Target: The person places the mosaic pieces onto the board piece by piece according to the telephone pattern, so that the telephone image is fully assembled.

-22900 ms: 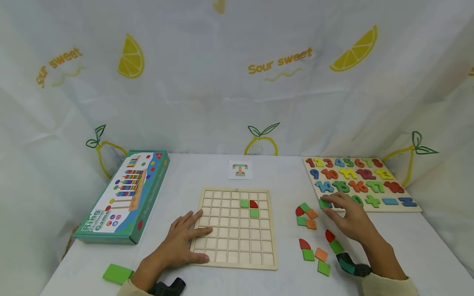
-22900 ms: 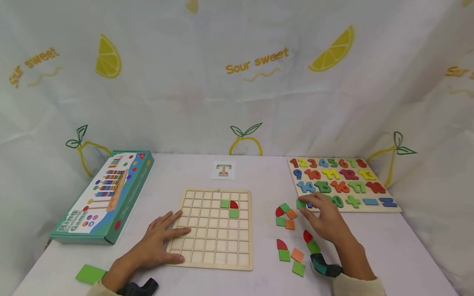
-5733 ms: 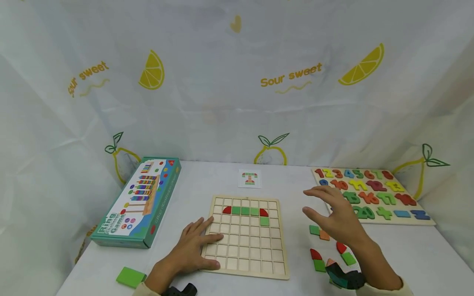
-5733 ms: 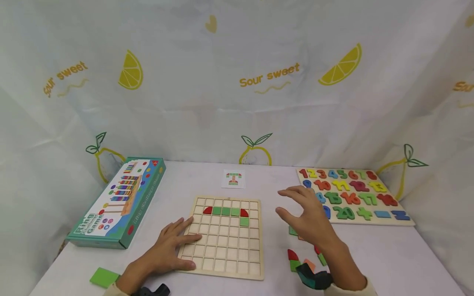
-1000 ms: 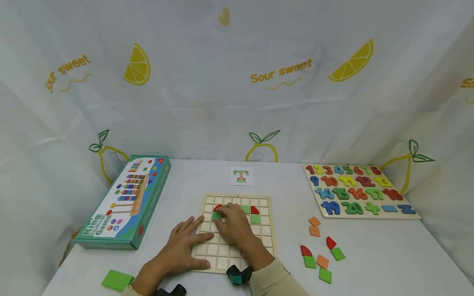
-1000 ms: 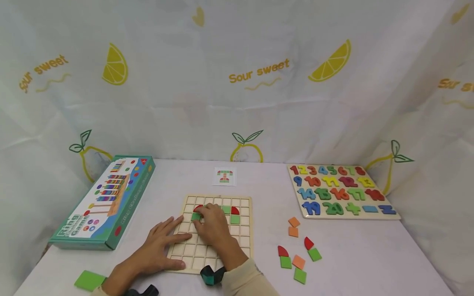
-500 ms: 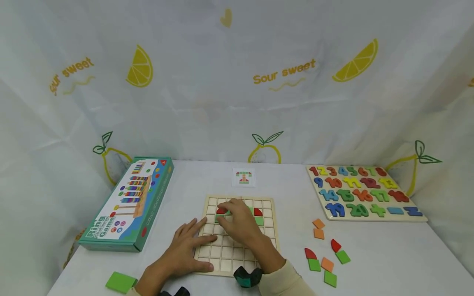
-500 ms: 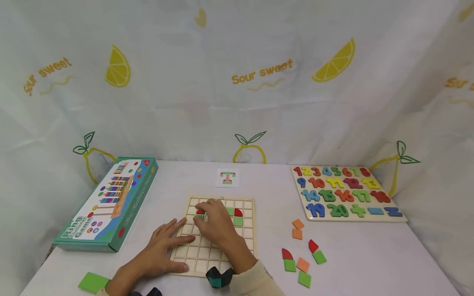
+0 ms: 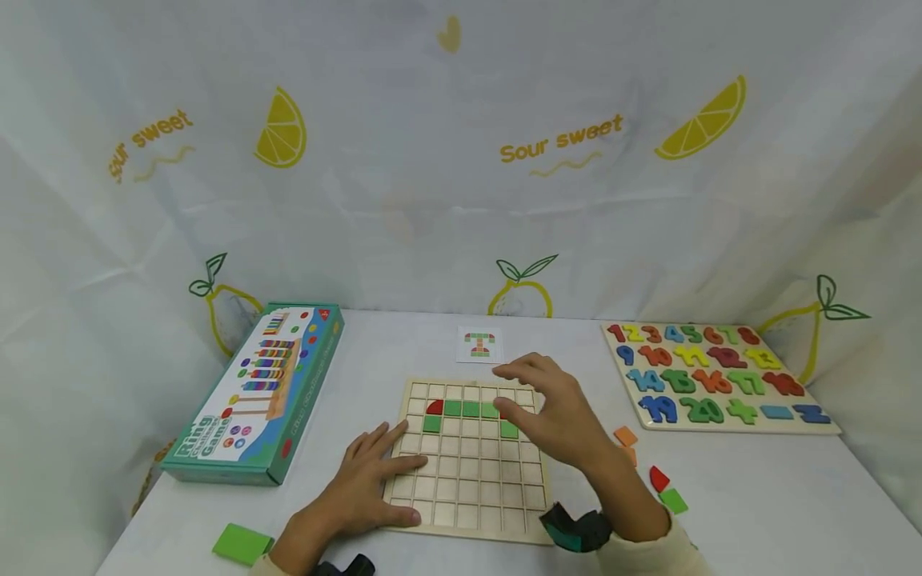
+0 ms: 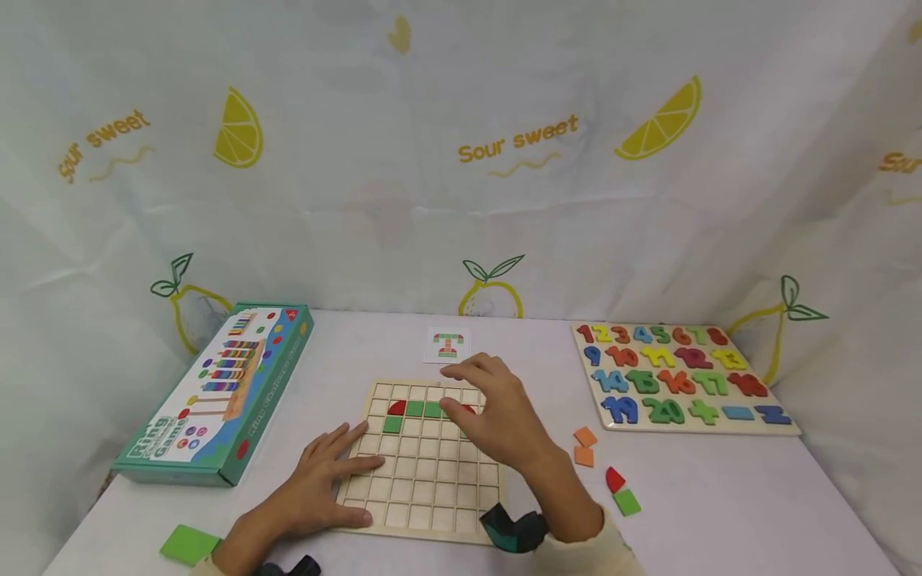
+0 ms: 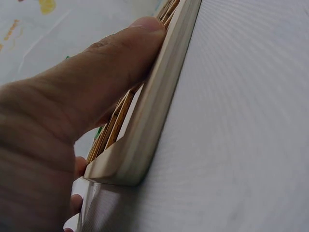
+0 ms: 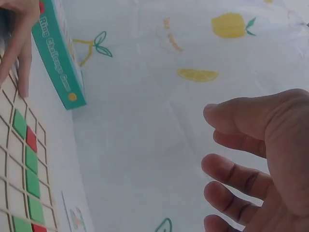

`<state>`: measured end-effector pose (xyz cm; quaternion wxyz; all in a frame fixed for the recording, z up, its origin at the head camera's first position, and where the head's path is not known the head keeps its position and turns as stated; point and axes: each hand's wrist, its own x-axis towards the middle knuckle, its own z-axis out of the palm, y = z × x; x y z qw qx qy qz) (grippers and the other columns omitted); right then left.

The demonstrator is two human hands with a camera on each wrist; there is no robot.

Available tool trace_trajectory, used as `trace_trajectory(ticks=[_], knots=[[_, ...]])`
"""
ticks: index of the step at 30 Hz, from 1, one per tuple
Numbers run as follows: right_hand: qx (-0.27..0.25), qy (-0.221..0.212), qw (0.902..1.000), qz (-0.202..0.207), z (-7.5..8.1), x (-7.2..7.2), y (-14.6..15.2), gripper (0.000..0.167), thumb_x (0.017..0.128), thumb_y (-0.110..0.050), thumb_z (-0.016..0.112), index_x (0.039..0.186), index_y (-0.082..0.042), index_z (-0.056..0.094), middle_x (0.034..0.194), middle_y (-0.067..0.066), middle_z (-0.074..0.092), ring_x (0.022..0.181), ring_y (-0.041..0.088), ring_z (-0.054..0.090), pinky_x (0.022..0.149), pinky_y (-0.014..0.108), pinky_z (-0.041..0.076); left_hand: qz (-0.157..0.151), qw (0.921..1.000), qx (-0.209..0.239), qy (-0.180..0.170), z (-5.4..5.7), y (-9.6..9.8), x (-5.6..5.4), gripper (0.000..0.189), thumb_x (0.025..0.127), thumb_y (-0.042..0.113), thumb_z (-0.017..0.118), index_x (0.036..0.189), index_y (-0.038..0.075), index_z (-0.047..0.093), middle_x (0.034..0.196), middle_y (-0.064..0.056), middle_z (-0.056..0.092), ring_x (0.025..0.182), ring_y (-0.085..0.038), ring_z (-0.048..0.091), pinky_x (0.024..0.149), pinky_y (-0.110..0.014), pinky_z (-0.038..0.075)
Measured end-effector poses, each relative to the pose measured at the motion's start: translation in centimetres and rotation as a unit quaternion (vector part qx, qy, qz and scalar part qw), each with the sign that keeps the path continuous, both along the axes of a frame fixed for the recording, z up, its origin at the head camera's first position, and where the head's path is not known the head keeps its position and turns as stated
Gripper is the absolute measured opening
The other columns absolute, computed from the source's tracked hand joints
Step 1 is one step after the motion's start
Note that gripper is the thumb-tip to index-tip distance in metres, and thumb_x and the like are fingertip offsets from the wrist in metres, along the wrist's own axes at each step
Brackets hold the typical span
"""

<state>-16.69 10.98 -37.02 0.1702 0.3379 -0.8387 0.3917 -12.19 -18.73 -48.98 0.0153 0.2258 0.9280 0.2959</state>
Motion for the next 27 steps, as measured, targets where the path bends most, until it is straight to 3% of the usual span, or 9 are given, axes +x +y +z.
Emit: trace_trajectory(ticks=[7, 14, 20, 27], knots=[[0.033, 0.020, 0.9965, -0.074, 0.3, 0.1, 5.3, 0.038, 0.080, -0.008, 0.079, 0.116, -0.009, 0.068, 0.110, -0.003, 0.061, 0.098, 0.016, 0.055, 0.073, 0.039, 0.047, -0.002, 1.0000, -0.003, -0.003, -0.1, -0.1, -0.1, 0.075, 0.068, 0.071, 0.071, 0.131, 0.031, 0.062, 0.157, -0.007, 0.025, 0.142, -0.039, 0.014, 0.106, -0.060, 0.006], [0.055, 0.026, 0.9920, -0.110, -1.1, -0.3, 9.8, 0.041, 0.078, -0.001, 0.079, 0.117, -0.008, 0.068, 0.109, 0.001, 0.062, 0.096, 0.020, 0.055, 0.072, 0.040, 0.047, 0.001, 1.0000, -0.004, -0.008, -0.1, 0.0, 0.0, 0.075, 0.068, 0.070, 0.071, 0.132, 0.031, 0.062, 0.157, -0.007, 0.024, 0.142, -0.038, 0.013, 0.106, -0.060, 0.005], [0.085, -0.026, 0.9841, -0.154, -3.3, -0.7, 12.7, 0.038, 0.080, 0.000, 0.076, 0.116, -0.008, 0.068, 0.113, 0.010, 0.060, 0.107, 0.032, 0.051, 0.079, 0.057, 0.047, 0.004, 0.9999, -0.008, -0.010, 0.0, 0.0, -0.1, 0.076, 0.068, 0.072, 0.070, 0.132, 0.031, 0.062, 0.157, -0.006, 0.024, 0.142, -0.038, 0.013, 0.106, -0.060, 0.005], [0.094, -0.083, 0.9787, -0.162, -6.0, -1.6, 15.0, 0.038, 0.081, 0.004, 0.071, 0.117, -0.005, 0.067, 0.119, 0.019, 0.057, 0.114, 0.044, 0.044, 0.083, 0.069, 0.037, 0.004, 0.9997, -0.014, -0.018, 0.2, 0.0, 0.0, 0.077, 0.068, 0.072, 0.070, 0.132, 0.031, 0.062, 0.157, -0.006, 0.024, 0.142, -0.038, 0.012, 0.107, -0.060, 0.005]])
